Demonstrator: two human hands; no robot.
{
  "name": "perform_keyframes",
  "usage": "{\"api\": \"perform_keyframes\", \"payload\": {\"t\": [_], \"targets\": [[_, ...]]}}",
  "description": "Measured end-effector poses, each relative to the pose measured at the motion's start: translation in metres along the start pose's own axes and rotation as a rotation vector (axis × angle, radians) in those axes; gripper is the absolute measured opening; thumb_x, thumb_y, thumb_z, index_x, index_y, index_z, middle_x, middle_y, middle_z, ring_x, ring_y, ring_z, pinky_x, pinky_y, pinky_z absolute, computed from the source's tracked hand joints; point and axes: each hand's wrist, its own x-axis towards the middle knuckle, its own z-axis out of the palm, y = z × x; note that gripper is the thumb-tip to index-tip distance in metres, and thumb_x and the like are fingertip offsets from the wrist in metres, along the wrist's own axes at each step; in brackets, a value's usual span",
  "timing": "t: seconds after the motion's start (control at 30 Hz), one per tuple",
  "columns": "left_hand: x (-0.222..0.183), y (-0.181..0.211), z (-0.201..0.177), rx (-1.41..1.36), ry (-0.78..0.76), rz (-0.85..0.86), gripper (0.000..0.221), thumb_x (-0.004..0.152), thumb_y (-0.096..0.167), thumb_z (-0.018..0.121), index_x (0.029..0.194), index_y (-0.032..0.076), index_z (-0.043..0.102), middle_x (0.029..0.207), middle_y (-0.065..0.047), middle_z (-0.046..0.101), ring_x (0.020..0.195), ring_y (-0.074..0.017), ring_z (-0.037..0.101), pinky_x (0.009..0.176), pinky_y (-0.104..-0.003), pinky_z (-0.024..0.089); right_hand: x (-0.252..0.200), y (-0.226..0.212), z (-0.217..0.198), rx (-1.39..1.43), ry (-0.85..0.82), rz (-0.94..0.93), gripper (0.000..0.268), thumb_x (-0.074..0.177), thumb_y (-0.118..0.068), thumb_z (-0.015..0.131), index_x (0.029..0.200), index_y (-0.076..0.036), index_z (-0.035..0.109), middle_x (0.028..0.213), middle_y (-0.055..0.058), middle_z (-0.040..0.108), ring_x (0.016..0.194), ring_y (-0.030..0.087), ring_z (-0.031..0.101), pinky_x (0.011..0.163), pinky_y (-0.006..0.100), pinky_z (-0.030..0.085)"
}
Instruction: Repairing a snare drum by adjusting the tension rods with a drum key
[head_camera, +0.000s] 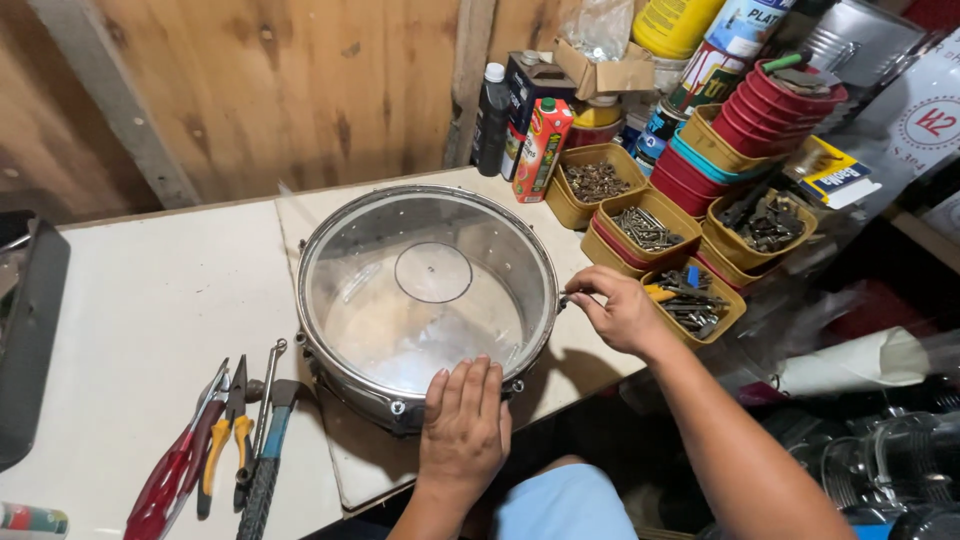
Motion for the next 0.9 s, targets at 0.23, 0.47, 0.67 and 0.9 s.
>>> {"api": "perform_keyframes", "payload": {"t": [0.23,0.47,0.67,0.9], "targets": [[0.0,0.001,0.0,0.01,-0.002,-0.014,0.04,0.091,0.028,0.056,0.126,0.011,0.067,0.131,-0.006,0.066,0.121,-0.023,0.059,0.117,-0.041,0.026,0.012,-0.02,0.001,-0.197,-0.064,0.119,0.015,0.087,-0.024,0.076,0.097,-0.014,0.082,0.097,0.003,0.081,0.088,0.019,0.075,0.087,0.031,0.056],[0.002,0.0,-0.002,-0.018,0.007,-0.018,0.039,0.092,0.027,0.056,0.126,0.011,0.067,0.131,-0.007,0.066,0.12,-0.0231,0.06,0.117,-0.041,0.027,0.026,-0.023,-0.005,-0.665,-0.234,0.072,0.048,0.096,-0.057,0.059,0.085,-0.012,0.072,0.08,0.01,0.072,0.08,0.038,0.07,0.067,0.052,0.053],[0.0,0.001,0.0,-0.027,0.013,-0.014,0.04,0.091,0.027,0.057,0.126,0.01,0.066,0.13,-0.008,0.066,0.119,-0.024,0.06,0.116,-0.042,0.028,0.044,-0.044,-0.003,-0.752,-0.38,0.15,0.058,0.101,-0.053,0.047,0.077,-0.007,0.073,0.08,0.018,0.072,0.082,0.043,0.069,0.07,0.055,0.053],[-0.001,0.0,0.002,-0.042,0.019,-0.011,0.042,0.09,0.029,0.058,0.126,0.009,0.067,0.131,-0.009,0.066,0.118,-0.0253,0.06,0.117,-0.042,0.029,0.051,-0.05,-0.002,-0.058,-0.275,0.771,0.055,0.097,-0.036,0.053,0.054,-0.011,0.032,0.051,0.006,0.033,0.046,0.022,0.033,0.048,0.042,0.025]]}}
